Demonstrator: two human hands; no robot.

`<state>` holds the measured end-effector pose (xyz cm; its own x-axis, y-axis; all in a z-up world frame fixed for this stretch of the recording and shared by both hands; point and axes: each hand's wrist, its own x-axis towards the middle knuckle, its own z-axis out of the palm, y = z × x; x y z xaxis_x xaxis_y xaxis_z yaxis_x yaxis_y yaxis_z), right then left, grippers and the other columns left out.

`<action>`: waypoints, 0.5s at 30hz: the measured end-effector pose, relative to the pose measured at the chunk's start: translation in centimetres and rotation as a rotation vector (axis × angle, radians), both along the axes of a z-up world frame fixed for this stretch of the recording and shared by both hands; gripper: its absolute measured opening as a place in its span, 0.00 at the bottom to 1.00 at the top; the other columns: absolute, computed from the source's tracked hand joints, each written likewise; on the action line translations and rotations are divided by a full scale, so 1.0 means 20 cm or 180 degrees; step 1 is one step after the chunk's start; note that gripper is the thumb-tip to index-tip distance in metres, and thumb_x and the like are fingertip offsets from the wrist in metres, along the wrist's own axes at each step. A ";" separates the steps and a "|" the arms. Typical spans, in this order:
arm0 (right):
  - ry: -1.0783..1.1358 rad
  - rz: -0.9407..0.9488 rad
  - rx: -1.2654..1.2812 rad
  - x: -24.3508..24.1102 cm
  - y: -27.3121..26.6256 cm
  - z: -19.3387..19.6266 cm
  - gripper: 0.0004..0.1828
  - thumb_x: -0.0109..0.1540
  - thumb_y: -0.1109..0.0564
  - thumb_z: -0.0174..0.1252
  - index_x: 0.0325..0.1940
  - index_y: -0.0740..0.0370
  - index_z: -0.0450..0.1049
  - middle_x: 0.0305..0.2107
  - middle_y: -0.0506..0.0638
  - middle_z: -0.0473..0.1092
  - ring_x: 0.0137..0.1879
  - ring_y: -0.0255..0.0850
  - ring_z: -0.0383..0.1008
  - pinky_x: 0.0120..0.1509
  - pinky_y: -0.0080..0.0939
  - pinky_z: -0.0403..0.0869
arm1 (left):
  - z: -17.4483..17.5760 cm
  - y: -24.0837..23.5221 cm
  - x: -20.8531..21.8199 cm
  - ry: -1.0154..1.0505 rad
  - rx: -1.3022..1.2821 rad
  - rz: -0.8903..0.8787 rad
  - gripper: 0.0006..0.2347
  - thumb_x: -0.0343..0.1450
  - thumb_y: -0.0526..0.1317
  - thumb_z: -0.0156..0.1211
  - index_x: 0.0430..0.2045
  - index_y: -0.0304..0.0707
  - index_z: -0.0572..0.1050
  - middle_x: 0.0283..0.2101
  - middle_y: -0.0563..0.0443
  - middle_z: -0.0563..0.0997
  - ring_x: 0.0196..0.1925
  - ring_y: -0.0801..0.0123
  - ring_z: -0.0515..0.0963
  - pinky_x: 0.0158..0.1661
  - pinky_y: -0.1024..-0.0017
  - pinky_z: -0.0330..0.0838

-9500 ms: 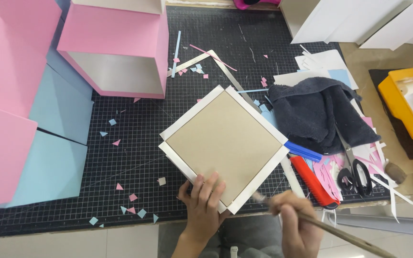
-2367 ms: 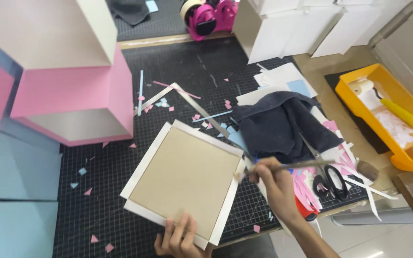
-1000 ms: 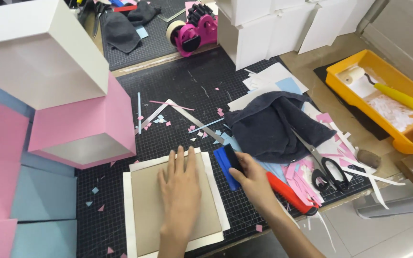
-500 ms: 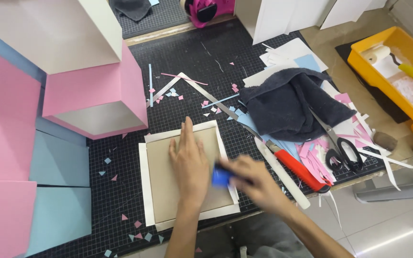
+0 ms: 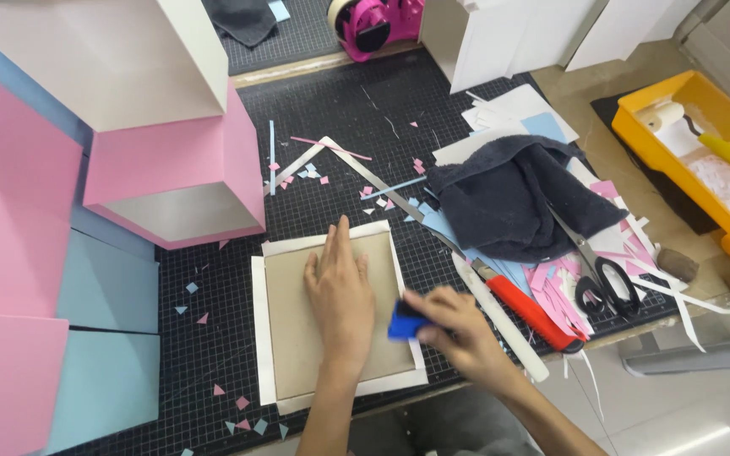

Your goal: The person assembles a white paper box by folding and creasing its edges with a bone folder, then uses a small brush to apply adhesive to the inner edges. They press the edges with a blue plastic scraper to secure the assembly. The person works at a cluttered craft table with other pink and blue boxes nearby.

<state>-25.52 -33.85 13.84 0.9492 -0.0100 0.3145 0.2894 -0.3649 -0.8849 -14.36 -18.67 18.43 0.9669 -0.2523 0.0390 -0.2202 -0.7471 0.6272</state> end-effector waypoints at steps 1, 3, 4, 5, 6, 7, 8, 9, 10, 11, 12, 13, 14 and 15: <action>-0.0027 0.0007 -0.0006 0.10 -0.01 -0.02 0.27 0.58 0.55 0.61 0.63 0.54 0.74 0.30 0.52 0.75 0.40 0.44 0.70 0.54 0.48 0.58 | 0.01 -0.01 0.01 -0.0027 -0.0006 0.0007 0.24 0.75 0.33 0.46 0.69 0.36 0.54 0.67 0.34 0.66 0.73 0.55 0.60 0.67 0.48 0.42; -0.0575 -0.0399 -0.0184 0.29 -0.03 -0.07 0.27 0.62 0.52 0.59 0.66 0.52 0.70 0.33 0.51 0.72 0.44 0.43 0.67 0.57 0.47 0.56 | 0.02 -0.01 0.00 0.0161 -0.0131 0.0067 0.25 0.74 0.33 0.46 0.69 0.37 0.53 0.67 0.34 0.66 0.73 0.57 0.59 0.67 0.50 0.41; -0.0595 -0.0388 -0.0186 0.37 -0.03 -0.08 0.27 0.62 0.52 0.59 0.66 0.52 0.70 0.33 0.51 0.72 0.44 0.43 0.67 0.57 0.47 0.56 | 0.01 0.00 0.01 0.0141 -0.0136 0.0078 0.25 0.74 0.33 0.46 0.69 0.37 0.53 0.67 0.34 0.66 0.73 0.57 0.59 0.67 0.50 0.41; -0.0728 -0.0625 -0.0409 0.44 -0.02 -0.09 0.28 0.62 0.51 0.59 0.68 0.50 0.69 0.36 0.49 0.72 0.46 0.42 0.69 0.58 0.44 0.55 | 0.00 0.00 0.01 0.0054 0.0005 0.0020 0.25 0.75 0.33 0.46 0.70 0.37 0.52 0.67 0.36 0.66 0.73 0.58 0.59 0.67 0.50 0.41; -0.0853 -0.0867 -0.0633 0.51 -0.02 -0.10 0.30 0.63 0.50 0.59 0.70 0.48 0.68 0.39 0.48 0.71 0.49 0.41 0.70 0.59 0.40 0.55 | -0.01 0.01 0.00 -0.0026 0.0147 -0.0041 0.26 0.75 0.33 0.46 0.70 0.36 0.51 0.68 0.37 0.66 0.74 0.58 0.58 0.67 0.49 0.41; -0.0865 -0.0860 -0.0636 0.57 -0.03 -0.09 0.30 0.63 0.50 0.59 0.70 0.48 0.68 0.39 0.48 0.71 0.49 0.41 0.70 0.59 0.40 0.55 | 0.00 0.00 0.01 -0.0037 0.0142 -0.0033 0.26 0.75 0.33 0.46 0.70 0.36 0.51 0.68 0.37 0.66 0.74 0.58 0.58 0.67 0.49 0.41; -0.0799 -0.0910 -0.0644 0.61 -0.03 -0.09 0.30 0.63 0.51 0.60 0.70 0.47 0.67 0.38 0.48 0.71 0.48 0.41 0.70 0.58 0.42 0.55 | 0.01 0.00 0.01 0.0000 0.0170 -0.0065 0.25 0.76 0.35 0.45 0.70 0.35 0.49 0.68 0.37 0.66 0.74 0.58 0.57 0.67 0.49 0.41; -0.0732 -0.0960 -0.0653 0.66 -0.04 -0.08 0.30 0.63 0.52 0.61 0.70 0.45 0.67 0.38 0.48 0.71 0.47 0.42 0.71 0.57 0.44 0.55 | 0.02 0.01 0.00 0.0037 0.0199 -0.0097 0.25 0.76 0.36 0.43 0.70 0.34 0.48 0.68 0.37 0.65 0.74 0.57 0.56 0.67 0.48 0.41; -0.0759 -0.0953 -0.0647 0.66 -0.05 -0.06 0.30 0.63 0.52 0.61 0.70 0.45 0.67 0.38 0.48 0.71 0.47 0.42 0.71 0.57 0.44 0.55 | 0.05 0.00 0.01 0.0011 0.0200 -0.0086 0.25 0.76 0.36 0.43 0.70 0.34 0.48 0.68 0.37 0.65 0.74 0.57 0.56 0.67 0.48 0.41; -0.0638 -0.0921 -0.0492 0.66 -0.06 -0.05 0.29 0.62 0.54 0.62 0.69 0.45 0.68 0.36 0.53 0.72 0.44 0.46 0.73 0.52 0.45 0.61 | 0.08 0.00 0.01 0.0235 0.0160 -0.0131 0.30 0.75 0.49 0.42 0.70 0.33 0.46 0.68 0.34 0.62 0.75 0.55 0.53 0.67 0.46 0.36; -0.0526 -0.0893 -0.0350 0.67 -0.09 -0.03 0.29 0.62 0.56 0.63 0.68 0.45 0.70 0.35 0.59 0.73 0.41 0.51 0.75 0.47 0.45 0.66 | 0.11 -0.01 0.02 0.0450 0.0106 -0.0185 0.37 0.74 0.62 0.41 0.71 0.31 0.44 0.69 0.32 0.60 0.76 0.52 0.50 0.67 0.43 0.32; -0.0563 -0.0892 -0.0357 0.62 -0.09 0.03 0.29 0.62 0.56 0.63 0.68 0.45 0.70 0.35 0.59 0.73 0.41 0.51 0.75 0.47 0.45 0.66 | 0.12 -0.02 0.04 0.0414 0.0095 -0.0183 0.37 0.74 0.62 0.41 0.71 0.31 0.44 0.69 0.32 0.60 0.76 0.52 0.50 0.67 0.43 0.32; -0.0332 -0.0994 -0.0415 0.56 -0.10 0.08 0.26 0.61 0.55 0.64 0.65 0.45 0.73 0.33 0.60 0.74 0.39 0.53 0.76 0.45 0.47 0.68 | 0.12 -0.03 0.04 0.0549 0.0112 -0.0245 0.39 0.72 0.55 0.51 0.71 0.30 0.41 0.71 0.30 0.56 0.76 0.49 0.47 0.67 0.41 0.28; -0.0100 -0.1095 -0.0471 0.49 -0.10 0.13 0.24 0.60 0.54 0.65 0.61 0.45 0.76 0.32 0.61 0.75 0.37 0.56 0.77 0.42 0.49 0.70 | 0.13 -0.03 0.05 0.0684 0.0129 -0.0308 0.42 0.70 0.49 0.60 0.72 0.30 0.37 0.72 0.29 0.52 0.77 0.46 0.43 0.66 0.38 0.25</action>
